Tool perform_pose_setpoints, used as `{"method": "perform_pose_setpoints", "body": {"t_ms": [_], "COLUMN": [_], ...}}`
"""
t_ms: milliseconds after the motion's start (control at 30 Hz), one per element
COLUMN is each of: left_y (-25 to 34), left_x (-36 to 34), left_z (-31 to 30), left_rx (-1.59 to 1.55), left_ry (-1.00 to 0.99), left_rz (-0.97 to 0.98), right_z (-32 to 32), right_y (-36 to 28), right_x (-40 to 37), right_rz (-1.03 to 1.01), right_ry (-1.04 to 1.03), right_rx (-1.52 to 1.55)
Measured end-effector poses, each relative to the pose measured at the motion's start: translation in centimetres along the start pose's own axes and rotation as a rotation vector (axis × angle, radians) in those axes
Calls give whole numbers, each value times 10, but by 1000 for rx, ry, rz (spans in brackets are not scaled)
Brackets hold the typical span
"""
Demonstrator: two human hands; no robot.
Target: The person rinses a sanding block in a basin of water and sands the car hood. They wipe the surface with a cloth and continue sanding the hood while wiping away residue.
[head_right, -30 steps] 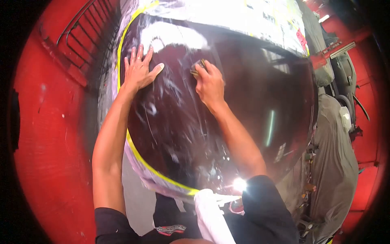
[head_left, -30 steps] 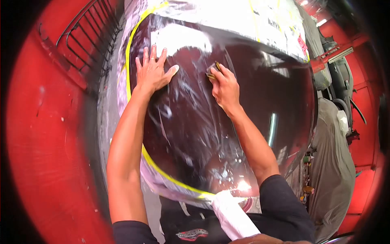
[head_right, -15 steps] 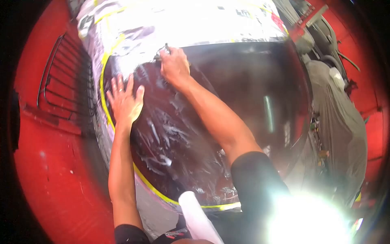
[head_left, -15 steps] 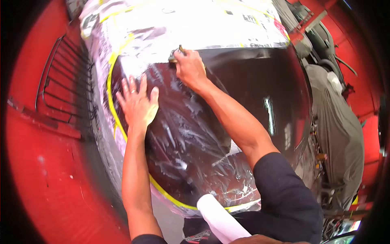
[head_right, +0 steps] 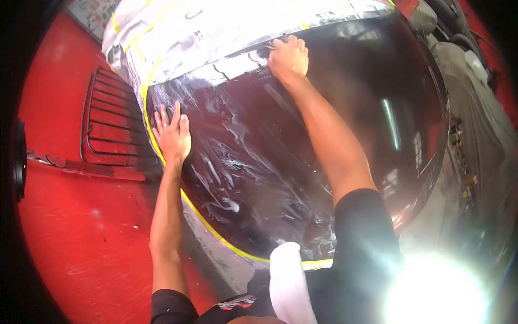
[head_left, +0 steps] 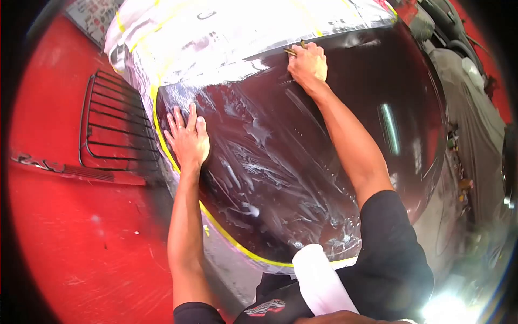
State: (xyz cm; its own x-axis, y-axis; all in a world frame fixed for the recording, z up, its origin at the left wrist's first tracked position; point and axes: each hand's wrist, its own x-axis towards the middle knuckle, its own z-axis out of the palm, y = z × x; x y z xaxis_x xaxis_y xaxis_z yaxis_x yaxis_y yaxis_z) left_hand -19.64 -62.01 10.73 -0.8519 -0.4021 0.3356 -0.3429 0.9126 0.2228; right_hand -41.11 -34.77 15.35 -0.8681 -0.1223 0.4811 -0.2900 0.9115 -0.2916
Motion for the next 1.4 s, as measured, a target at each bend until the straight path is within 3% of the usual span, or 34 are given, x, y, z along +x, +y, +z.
{"method": "perform_pose_setpoints", "body": {"t_ms": [200, 267, 367, 400, 467, 533, 567, 600, 667, 733, 800, 867, 900, 933, 1000, 1067, 1133, 1167, 1200, 1267, 1300, 1333, 1400], "left_y": [-7, -30, -76, -79, -84, -84, -84, -80, -77, -75, -75, -77, -75, -75, -76, -77, -78, -78, -78, -78, -76, -76, -78], "left_x": [0, 4, 45, 57, 70, 60, 57, 55, 48, 49, 49, 46, 49, 49, 50, 51, 50, 50, 50, 50, 50, 49, 51], "left_z": [3, -11, -25, -28, -21, -13, -13, -15, -10, -12, -10, -11, -6, -5, -9, -8, -5, -6, -7, -9, -9, -9, -9], "left_rx": [44, -43, -207, -273, -268, -296, -316, -338, -360, -367, -392, -402, -401, -395, -371, -376, -378, -382, -388, -391, -395, -391, -421], "left_ry": [-33, -108, -99, -89, -55, -16, -12, -22, -10, -33, -15, -38, -14, -5, -21, -35, -12, -22, -34, -49, -53, -72, -56], "left_rz": [60, 271, 613, 645, 702, 626, 604, 570, 499, 482, 474, 457, 458, 464, 479, 496, 501, 499, 491, 476, 474, 466, 488], "right_z": [0, -4, 12, 15, 5, 1, 21, 16, 11, -20, 2, 9, -5, 11, 31, 23, 5, 12, 10, 20, 17, 23, 22], "right_y": [-3, -7, -8, -15, -58, -111, -130, -140, -86, -18, 50, 40, -21, -41, -125, -111, -43, -2, -6, -26, -65, -123, -120], "right_x": [-2, 0, -5, -9, -26, -59, -79, -81, -51, 0, 33, 30, 24, 4, -43, -37, 17, 35, 48, 27, 14, -10, -17], "right_rz": [55, 101, 133, 125, 161, -84, -251, -253, -343, 254, 210, 240, 451, 285, -4, -106, 208, 217, 221, 210, 203, -12, 8], "right_ry": [46, -26, 104, 196, 138, 63, 300, 253, 262, 43, 296, 270, 149, 117, 298, 267, 38, 211, 379, 258, 153, 240, 185], "right_rx": [27, 19, -40, -62, -232, -55, 104, 95, -40, 33, -176, -322, -215, -242, -92, -9, -283, -231, -178, -218, -257, -242, -184]}}
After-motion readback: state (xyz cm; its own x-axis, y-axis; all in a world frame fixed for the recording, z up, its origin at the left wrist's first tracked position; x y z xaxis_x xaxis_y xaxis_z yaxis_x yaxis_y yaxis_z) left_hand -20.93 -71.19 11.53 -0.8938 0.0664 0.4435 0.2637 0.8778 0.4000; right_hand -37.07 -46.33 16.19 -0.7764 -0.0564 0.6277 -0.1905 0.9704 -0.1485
